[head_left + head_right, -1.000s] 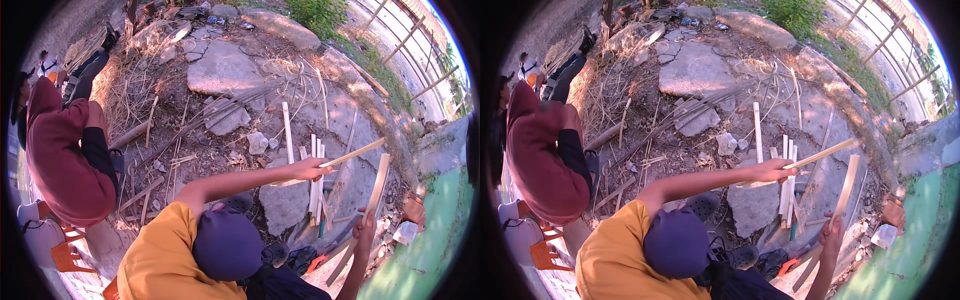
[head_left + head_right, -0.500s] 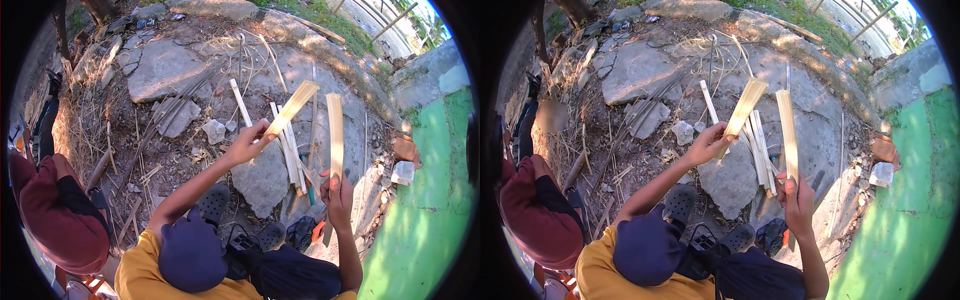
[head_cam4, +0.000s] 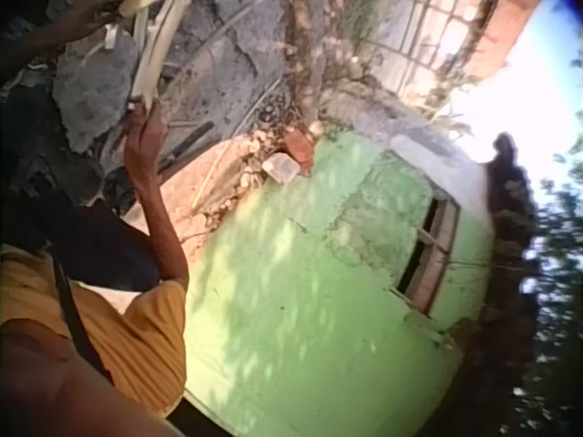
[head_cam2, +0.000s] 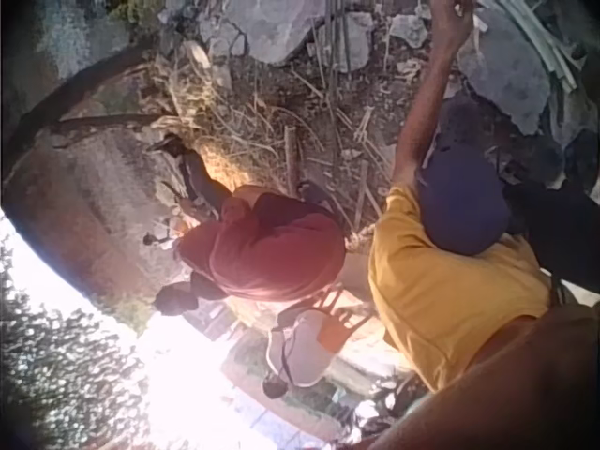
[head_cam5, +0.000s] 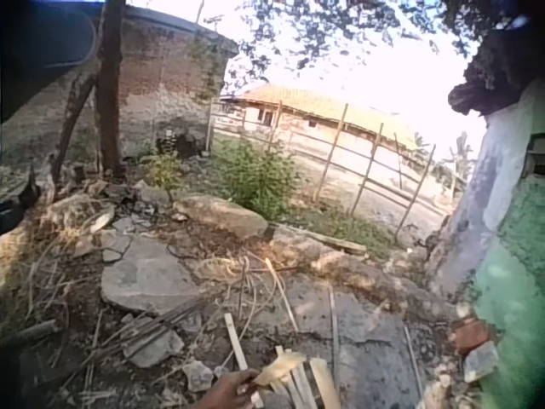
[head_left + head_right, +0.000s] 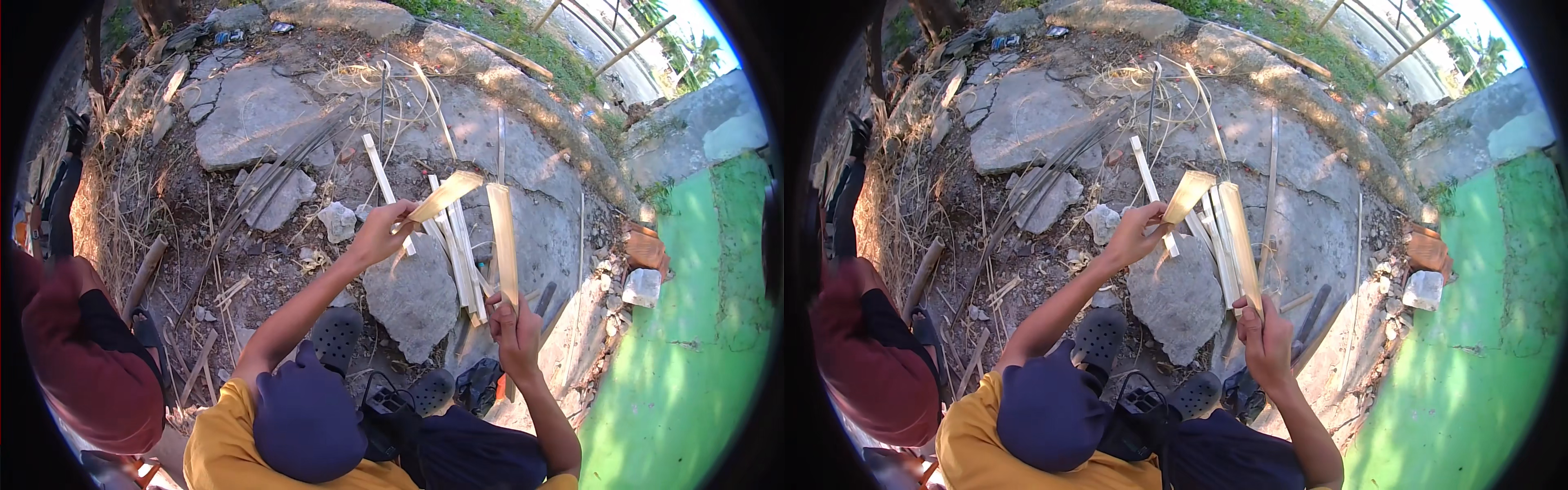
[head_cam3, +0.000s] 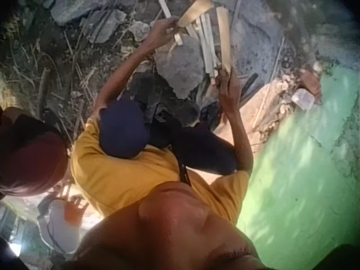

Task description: The person holds a strip of bamboo against a stack of wood on a stone floor and uses a hand saw to cut through it. They then pick up and group the cut pieces.

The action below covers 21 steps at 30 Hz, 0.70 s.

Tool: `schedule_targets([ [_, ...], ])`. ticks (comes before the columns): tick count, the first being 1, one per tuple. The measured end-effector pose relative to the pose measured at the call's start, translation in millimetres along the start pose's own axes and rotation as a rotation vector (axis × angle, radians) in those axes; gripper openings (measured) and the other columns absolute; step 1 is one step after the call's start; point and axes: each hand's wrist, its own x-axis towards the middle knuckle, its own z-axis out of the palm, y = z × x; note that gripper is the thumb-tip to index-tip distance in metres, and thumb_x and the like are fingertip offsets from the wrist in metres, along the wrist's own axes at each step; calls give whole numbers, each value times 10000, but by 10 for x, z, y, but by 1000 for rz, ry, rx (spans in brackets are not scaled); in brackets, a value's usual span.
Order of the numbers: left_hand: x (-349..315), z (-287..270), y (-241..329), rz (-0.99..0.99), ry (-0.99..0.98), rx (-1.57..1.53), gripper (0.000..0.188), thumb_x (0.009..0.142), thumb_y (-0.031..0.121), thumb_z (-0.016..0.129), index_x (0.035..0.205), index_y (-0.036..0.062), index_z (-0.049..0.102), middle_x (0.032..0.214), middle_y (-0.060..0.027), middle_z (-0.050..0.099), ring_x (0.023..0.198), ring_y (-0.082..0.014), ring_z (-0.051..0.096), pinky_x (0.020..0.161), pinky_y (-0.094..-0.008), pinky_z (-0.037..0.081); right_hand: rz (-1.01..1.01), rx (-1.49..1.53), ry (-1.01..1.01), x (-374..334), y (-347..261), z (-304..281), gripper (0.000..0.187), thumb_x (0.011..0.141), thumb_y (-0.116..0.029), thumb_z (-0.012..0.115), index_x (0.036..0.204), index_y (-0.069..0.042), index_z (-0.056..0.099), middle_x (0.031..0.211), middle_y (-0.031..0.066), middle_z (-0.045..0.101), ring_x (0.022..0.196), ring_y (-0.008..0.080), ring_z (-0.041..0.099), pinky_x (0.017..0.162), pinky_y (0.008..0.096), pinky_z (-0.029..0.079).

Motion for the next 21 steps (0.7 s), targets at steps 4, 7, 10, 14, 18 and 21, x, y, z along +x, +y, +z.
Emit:
schedule_targets([
  [4, -42, 22, 123, -18, 88, 86, 220, 917, -11, 690, 1125, -6, 618, 1011, -140, 738, 958, -264, 757, 879, -375, 617, 22, 17, -45, -29, 100, -9, 258, 1086, -225, 492, 1070, -7, 629, 595, 2, 488, 545, 78, 450, 509, 276, 352],
  [7, -80, -12, 388, 2, 107, 50, 191, 922, -5, 684, 1101, 0, 619, 1010, -147, 734, 941, -266, 757, 845, -380, 624, 4, -4, -66, -67, -20, -4, 251, 1086, -222, 490, 1068, -9, 621, 599, 7, 505, 545, 92, 474, 518, 286, 372],
  [10, -149, 14, 494, 17, 89, 10, 176, 920, -2, 685, 1085, 3, 622, 1009, -144, 728, 935, -268, 751, 831, -381, 626, 3, 45, -45, -122, -16, 6, 256, 1087, -228, 494, 1063, -4, 616, 593, 12, 506, 535, 105, 486, 517, 294, 381],
  [14, -263, 105, 51, 22, -34, 213, 195, 899, -13, 688, 1084, 3, 628, 956, -126, 705, 921, -260, 735, 833, -381, 633, 155, -19, -150, -129, 335, 177, 267, 1089, -235, 495, 1045, 3, 607, 589, 13, 497, 536, 97, 480, 508, 286, 373],
  [18, -344, 8, 137, 64, 56, 95, 255, 869, -50, 707, 1104, -7, 616, 1014, -135, 658, 923, -275, 719, 832, -368, 638, 75, 2, -78, -170, 110, 83, 273, 1084, -238, 501, 1024, 10, 598, 587, 9, 487, 539, 90, 476, 508, 294, 375],
  [21, -327, -30, 366, 178, 145, 119, 294, 875, -58, 705, 1144, -4, 600, 1023, -138, 629, 922, -294, 714, 816, -375, 644, -30, 8, -17, -183, -11, 107, 272, 1079, -236, 509, 1008, 9, 604, 607, 25, 507, 544, 97, 490, 507, 298, 378],
])
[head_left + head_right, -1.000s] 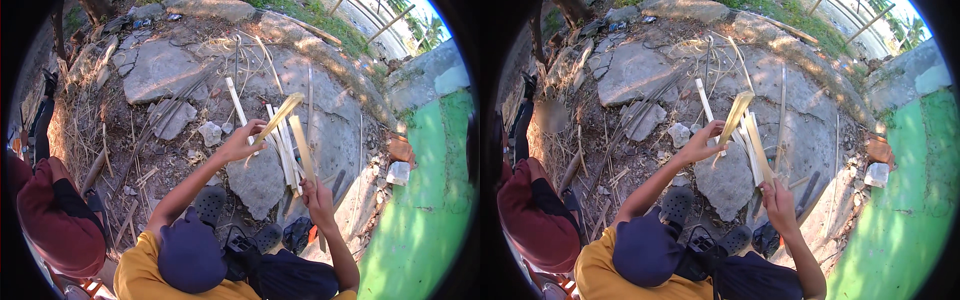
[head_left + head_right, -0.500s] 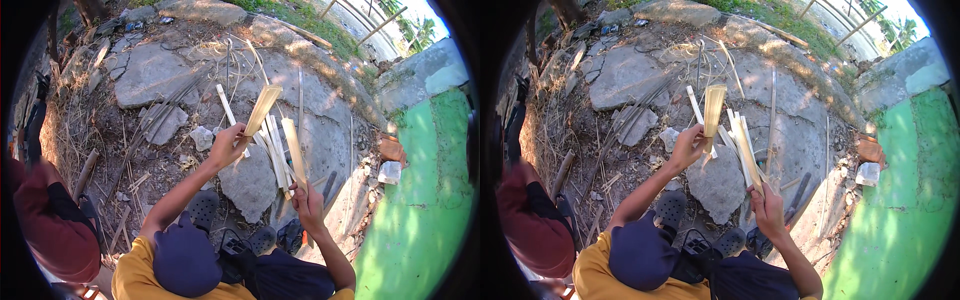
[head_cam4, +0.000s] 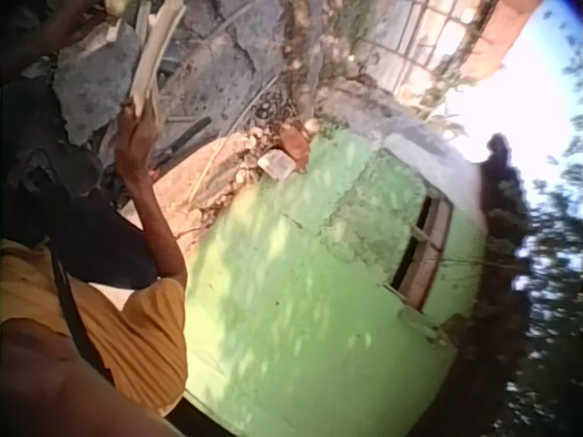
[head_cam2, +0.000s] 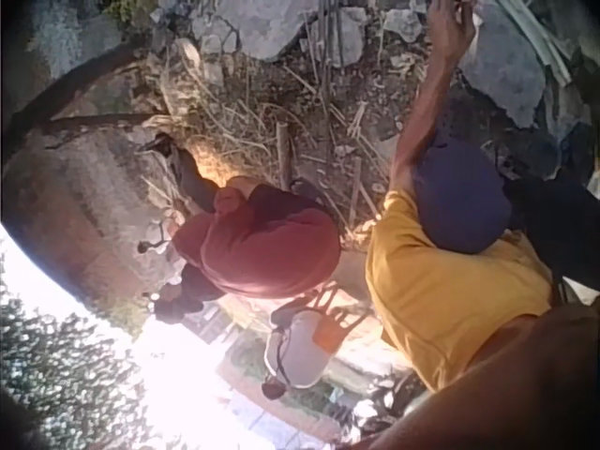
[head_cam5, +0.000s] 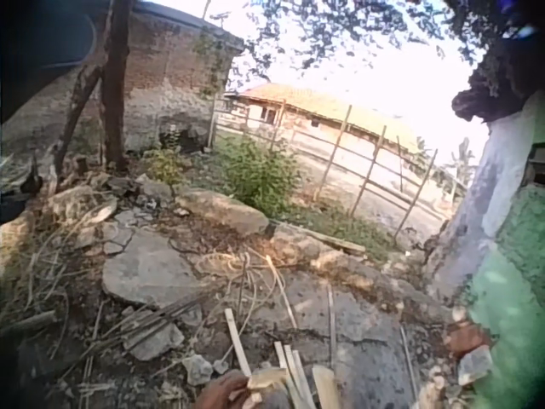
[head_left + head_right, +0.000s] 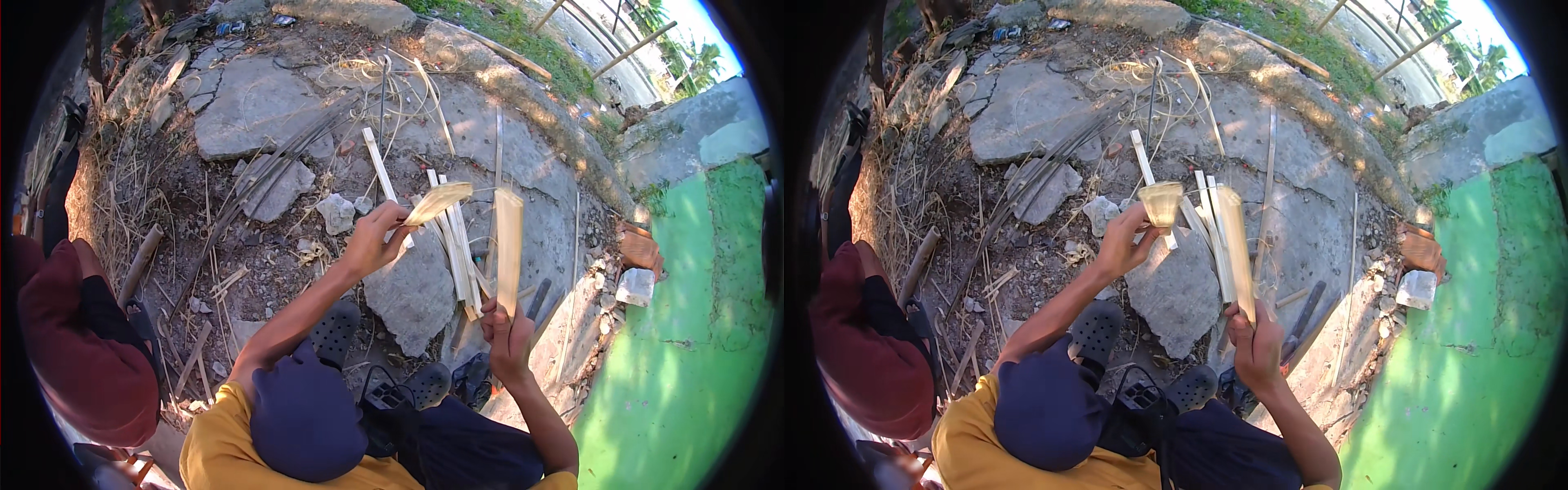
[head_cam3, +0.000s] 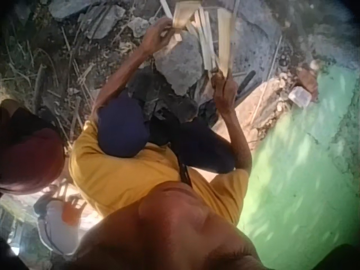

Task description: The person holds a strip of bamboo against a stack of wood on a stone floor and uses a hand saw to cut through it. They then pick up and group the cut pieces.

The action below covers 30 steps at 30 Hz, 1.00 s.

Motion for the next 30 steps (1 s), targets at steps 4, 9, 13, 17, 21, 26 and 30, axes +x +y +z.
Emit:
schedule_targets([
  [4, -178, 69, -468, -17, 54, 84, 223, 897, -64, 681, 1083, -4, 573, 958, -133, 619, 905, -307, 712, 764, -363, 630, 151, -4, -146, 5, 547, 223, 288, 1086, -247, 492, 984, -3, 606, 626, 51, 542, 541, 142, 528, 511, 322, 403],
  [9, 50, -151, -296, -157, 150, 23, 186, 913, -53, 675, 1030, -11, 537, 924, -140, 623, 868, -283, 712, 693, -369, 614, 175, -45, -204, 7, 284, 175, 330, 1095, -304, 484, 1001, -13, 606, 612, 51, 538, 540, 140, 534, 524, 324, 412],
  [13, 26, -262, -179, -230, 239, -85, 186, 913, -38, 692, 1036, 6, 559, 962, -99, 683, 896, -174, 708, 698, -343, 619, 130, -4, -63, 123, 150, 42, 281, 1111, -266, 471, 1069, -11, 585, 615, -18, 431, 538, 62, 397, 493, 263, 332],
  [17, -185, -341, -461, -365, 134, -136, 204, 945, -2, 688, 1108, -10, 565, 964, -95, 694, 933, -145, 704, 695, -314, 614, 214, 12, 70, 217, 360, -172, 278, 1074, -282, 534, 1112, -12, 587, 675, 39, 560, 588, 130, 531, 568, 321, 427],
  [21, -460, -180, -648, -691, 89, -358, 175, 978, 38, 669, 1111, -2, 562, 1016, -88, 688, 923, -175, 715, 763, -361, 663, 182, -69, 137, 227, 441, -336, 284, 1050, -262, 578, 1179, -9, 581, 705, 53, 614, 673, 166, 614, 678, 350, 499],
  [26, -1018, 129, -984, -845, 14, -399, 202, 986, 34, 660, 1157, -5, 560, 1038, -78, 679, 928, -178, 721, 785, -367, 669, 210, -165, 62, 222, 979, -384, 289, 1076, -218, 535, 1268, -11, 599, 822, 74, 612, 708, 123, 653, 652, 292, 530],
  [30, -1235, 339, -973, -823, -76, -395, 217, 962, 56, 705, 1134, -4, 587, 1022, -76, 685, 908, -168, 722, 768, -327, 647, 371, -214, -98, 250, 1432, -429, 348, 1066, -218, 548, 1330, 8, 568, 1045, 142, 614, 674, 154, 648, 696, 329, 537],
])
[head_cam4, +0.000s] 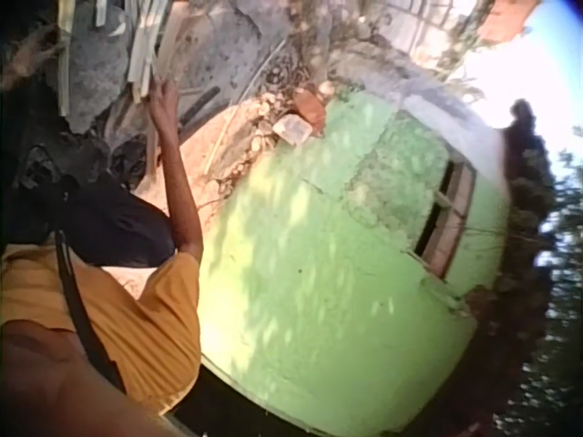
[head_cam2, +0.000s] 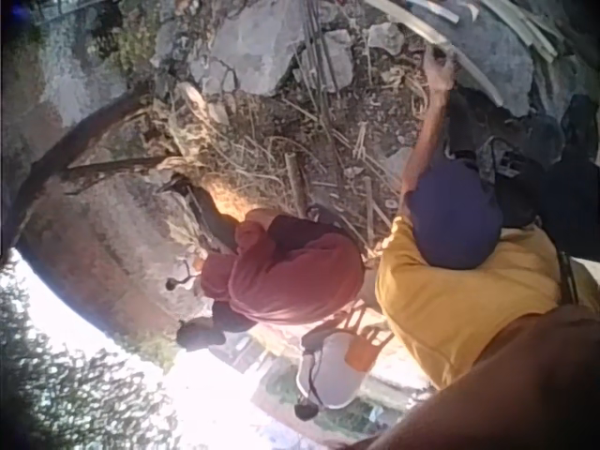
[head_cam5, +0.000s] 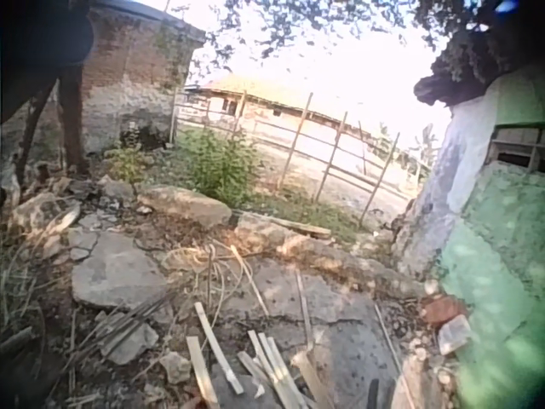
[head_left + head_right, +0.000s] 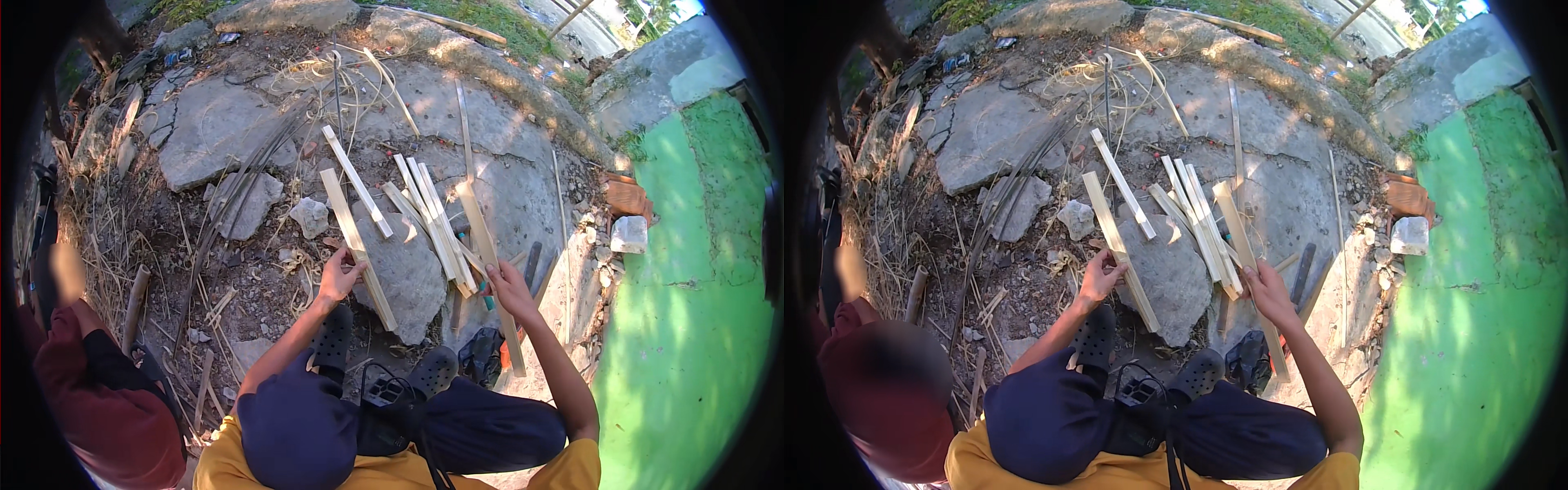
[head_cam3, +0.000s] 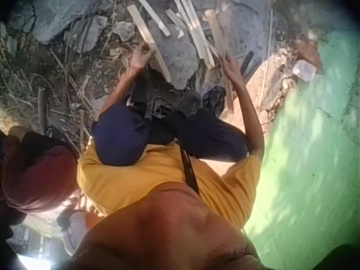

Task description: The person holds a strip of bamboo against a stack of wood on a stone floor and uses a hand saw to cut through it. They then pick up and group the cut pieces.

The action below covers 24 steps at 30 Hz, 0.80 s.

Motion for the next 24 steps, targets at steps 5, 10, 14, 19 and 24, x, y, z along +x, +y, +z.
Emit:
schedule_targets([
  [5, -6, 74, -260, 10, 37, 75, 237, 932, 119, 758, 1067, -11, 614, 950, -66, 699, 867, -154, 718, 729, -312, 619, 151, 519, -169, 212, -105, 275, 398, 1065, -290, 583, 1337, -3, 534, 1097, 119, 642, 755, 161, 699, 717, 316, 582],
  [10, 31, 120, -377, -70, 6, 117, 252, 919, 171, 782, 1015, 13, 611, 903, -54, 699, 810, -123, 683, 700, -313, 588, 239, 609, -181, 389, -226, 723, 403, 1058, -287, 602, 1335, 0, 542, 1041, 111, 667, 787, 181, 714, 712, 324, 597],
  [14, 4, 36, -475, -39, -24, 60, 266, 929, 180, 776, 1052, 11, 612, 964, -53, 701, 895, -142, 700, 762, -317, 604, 184, 616, -243, 592, -275, 1269, 383, 1029, -245, 654, 1297, 23, 599, 968, 107, 694, 794, 179, 716, 688, 319, 587],
  [19, -142, 136, -151, 5, -141, 14, 392, 950, 145, 750, 1237, 21, 515, 1054, -145, 723, 986, -209, 721, 839, -369, 629, -97, 387, -50, 700, -289, 1767, 372, 984, -216, 718, 1251, 36, 662, 887, 96, 741, 777, 119, 680, 692, 300, 539],
  [24, -256, 148, -60, 65, -166, -93, 427, 973, 95, 699, 1312, 28, 447, 1082, -180, 727, 1026, -244, 724, 887, -391, 617, -145, 464, 99, 706, -595, 2000, 372, 994, -233, 688, 1262, 24, 701, 909, 105, 755, 810, 117, 669, 747, 292, 531],
])
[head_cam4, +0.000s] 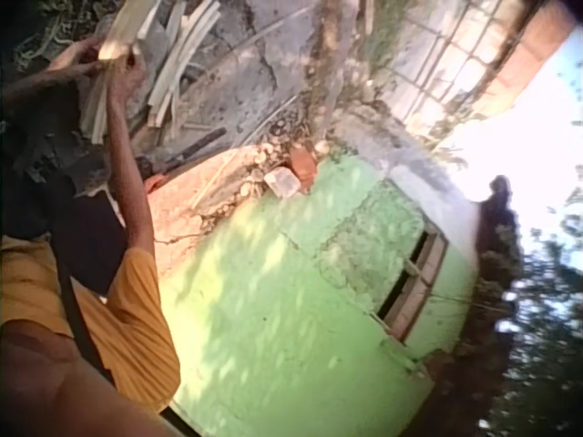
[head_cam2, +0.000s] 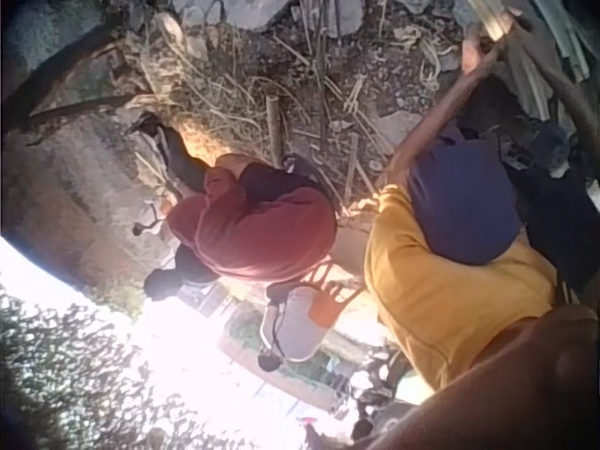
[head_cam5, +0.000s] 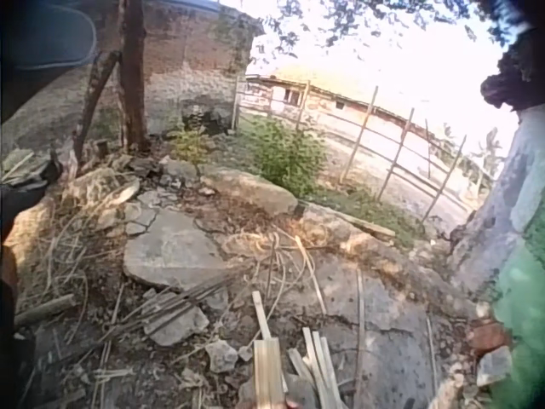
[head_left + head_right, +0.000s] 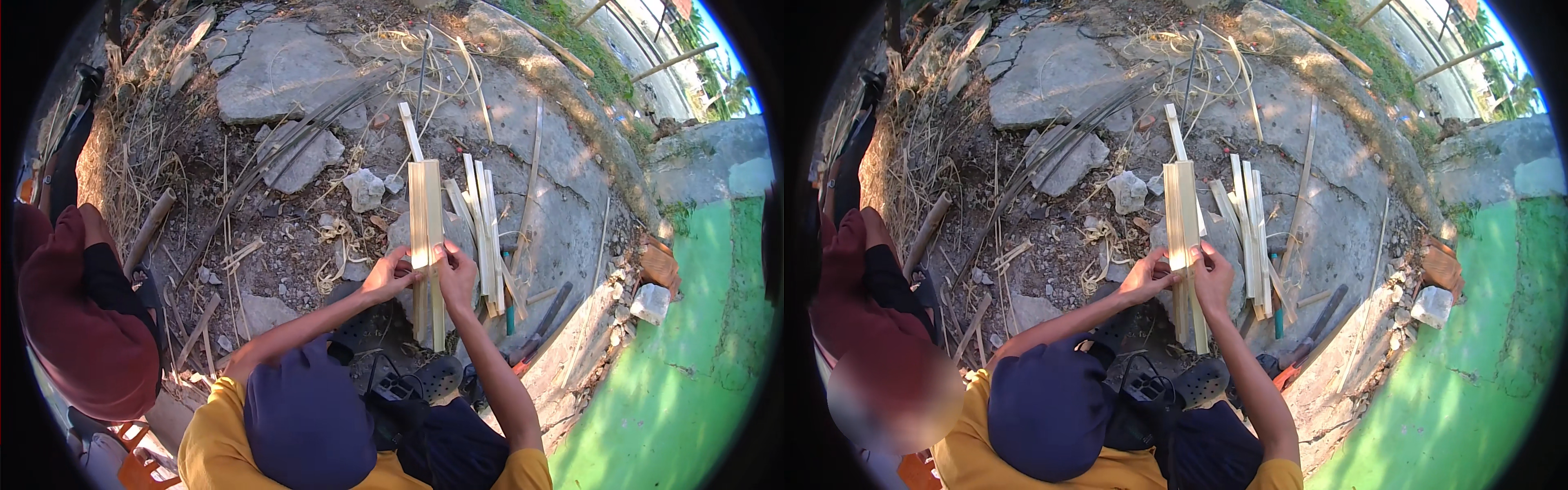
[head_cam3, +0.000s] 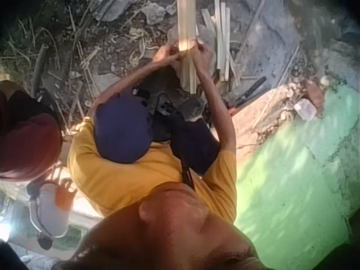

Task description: The person holds a strip of bamboo against a stack of wood on a stone floor and uses a hand saw to cut through it. They then pick up and group the cut pieces.

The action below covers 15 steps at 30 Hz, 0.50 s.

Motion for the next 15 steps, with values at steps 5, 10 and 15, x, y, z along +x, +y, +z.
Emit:
schedule_targets([
  [5, -14, 84, 53, 33, -19, -11, 556, 979, 94, 687, 1441, 46, 382, 1136, -194, 713, 1044, -253, 721, 904, -392, 606, -129, -101, 40, -33, -4, 54, 354, 1006, -230, 660, 1275, -3, 704, 910, 121, 710, 821, 158, 650, 730, 332, 513],
  [10, -25, 157, 191, -14, -39, 87, 606, 1018, 122, 639, 1511, 76, 289, 1187, -209, 689, 1101, -266, 697, 942, -427, 591, -193, -190, 66, -74, -112, 46, 329, 1017, -207, 630, 1282, -27, 706, 881, 126, 650, 788, 210, 615, 703, 361, 481],
  [15, -22, 187, 155, 6, -121, -113, 580, 1058, 104, 556, 1533, 84, 225, 1328, -228, 611, 1217, -271, 632, 1016, -447, 551, -144, -215, 103, -169, -202, 132, 361, 1052, -253, 582, 1296, -9, 687, 851, 66, 561, 781, 166, 536, 711, 334, 442],
])
